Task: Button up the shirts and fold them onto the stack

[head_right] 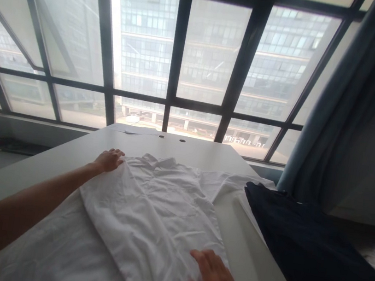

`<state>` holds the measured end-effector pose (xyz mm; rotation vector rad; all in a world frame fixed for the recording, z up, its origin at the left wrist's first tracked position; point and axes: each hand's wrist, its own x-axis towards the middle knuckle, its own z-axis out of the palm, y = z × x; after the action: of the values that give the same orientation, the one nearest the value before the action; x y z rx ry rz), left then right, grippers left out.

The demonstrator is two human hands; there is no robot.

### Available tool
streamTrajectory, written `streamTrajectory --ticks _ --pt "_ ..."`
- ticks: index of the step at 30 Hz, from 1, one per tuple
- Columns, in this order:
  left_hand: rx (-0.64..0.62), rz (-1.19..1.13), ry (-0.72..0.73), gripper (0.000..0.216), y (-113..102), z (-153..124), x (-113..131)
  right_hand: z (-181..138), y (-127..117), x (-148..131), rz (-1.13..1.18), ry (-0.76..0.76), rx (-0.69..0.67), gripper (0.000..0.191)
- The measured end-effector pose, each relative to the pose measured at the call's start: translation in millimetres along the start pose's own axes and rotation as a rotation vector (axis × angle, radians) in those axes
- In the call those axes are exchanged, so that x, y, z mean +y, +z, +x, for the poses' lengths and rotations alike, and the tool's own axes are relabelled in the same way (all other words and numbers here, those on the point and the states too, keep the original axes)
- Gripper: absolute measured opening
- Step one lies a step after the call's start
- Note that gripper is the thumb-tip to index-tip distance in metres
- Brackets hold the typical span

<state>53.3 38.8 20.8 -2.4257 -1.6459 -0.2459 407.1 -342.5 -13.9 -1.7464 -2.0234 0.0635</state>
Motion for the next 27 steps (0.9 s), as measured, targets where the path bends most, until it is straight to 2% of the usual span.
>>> streamTrajectory --ticks 2,5,8,12,16,20,24,27 --pt "-0.057 -0.055 0.060 0.044 6 -18 5 4 3 -5 -0.089 -0.236 0.089 0.034" --pt "-0.144 -0.115 0.140 0.057 23 -45 5 12 15 -13 -0.162 -0.553 0.087 0.049" --pt "-0.218 -0.136 0.093 0.068 40 -58 -4 17 35 -12 -0.236 -0.741 0.057 0.054" --pt "-0.258 -0.154 0.009 0.073 50 -46 -21 17 55 1 -0.330 -0.793 0.093 0.049" --pt "-0.305 -0.134 -0.062 0.070 42 -21 -28 17 57 4 -0.345 -0.815 0.137 0.050" --pt "-0.285 -0.036 -0.063 0.059 35 -9 -9 17 55 0 -0.375 -0.830 0.176 0.048" --pt "-0.264 -0.112 0.003 0.070 42 -14 15 16 54 -2 -0.373 -0.819 0.187 0.047" --pt "-0.259 -0.156 -0.032 0.074 49 -13 12 16 53 -2 -0.412 -0.829 0.205 0.047"
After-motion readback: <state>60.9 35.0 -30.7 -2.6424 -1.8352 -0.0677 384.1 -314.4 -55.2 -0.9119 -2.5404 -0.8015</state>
